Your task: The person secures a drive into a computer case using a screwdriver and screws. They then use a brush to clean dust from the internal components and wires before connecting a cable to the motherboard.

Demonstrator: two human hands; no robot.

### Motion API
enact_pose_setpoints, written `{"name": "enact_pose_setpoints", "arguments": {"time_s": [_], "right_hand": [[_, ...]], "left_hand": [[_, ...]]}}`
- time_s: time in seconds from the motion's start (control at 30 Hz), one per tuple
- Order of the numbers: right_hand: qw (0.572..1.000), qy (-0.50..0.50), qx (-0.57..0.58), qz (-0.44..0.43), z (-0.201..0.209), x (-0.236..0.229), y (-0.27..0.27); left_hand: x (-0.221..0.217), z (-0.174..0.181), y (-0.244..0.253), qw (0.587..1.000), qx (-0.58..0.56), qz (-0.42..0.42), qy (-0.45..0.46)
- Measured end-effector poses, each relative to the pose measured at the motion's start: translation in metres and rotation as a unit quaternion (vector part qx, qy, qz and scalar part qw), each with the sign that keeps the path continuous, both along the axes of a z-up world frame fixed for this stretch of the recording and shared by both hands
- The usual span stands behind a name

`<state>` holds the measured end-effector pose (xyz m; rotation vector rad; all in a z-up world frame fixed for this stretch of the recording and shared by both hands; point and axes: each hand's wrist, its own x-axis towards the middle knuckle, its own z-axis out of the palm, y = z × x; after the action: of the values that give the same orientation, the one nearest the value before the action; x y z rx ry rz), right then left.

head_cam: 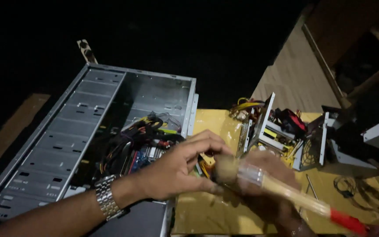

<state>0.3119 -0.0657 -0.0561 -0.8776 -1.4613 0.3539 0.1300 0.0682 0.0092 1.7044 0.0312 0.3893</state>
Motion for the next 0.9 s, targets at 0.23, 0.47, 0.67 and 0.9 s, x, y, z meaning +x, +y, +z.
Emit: {"name": "enact_pose_setpoints", "arguments": {"time_s": [0.23,0.47,0.67,0.9], "right_hand": [[0.991,-0.065,0.057,-0.105,0.001,0.001,0.003],[0.960,-0.104,-0.020,-0.257,0.019,0.001,0.007],[0.959,-0.150,-0.012,-0.241,0.023,0.006,0.003],[0.996,-0.063,0.006,-0.061,-0.016,0.023,0.001]], "left_hand": [[0.000,-0.002,-0.002,0.999,0.009,0.006,-0.030],[0.003,-0.002,0.004,0.999,0.006,0.010,-0.045],[0.003,-0.004,0.003,0.998,0.042,0.027,-0.035],[0.003,-0.008,0.000,0.996,0.075,0.026,-0.026]]}}
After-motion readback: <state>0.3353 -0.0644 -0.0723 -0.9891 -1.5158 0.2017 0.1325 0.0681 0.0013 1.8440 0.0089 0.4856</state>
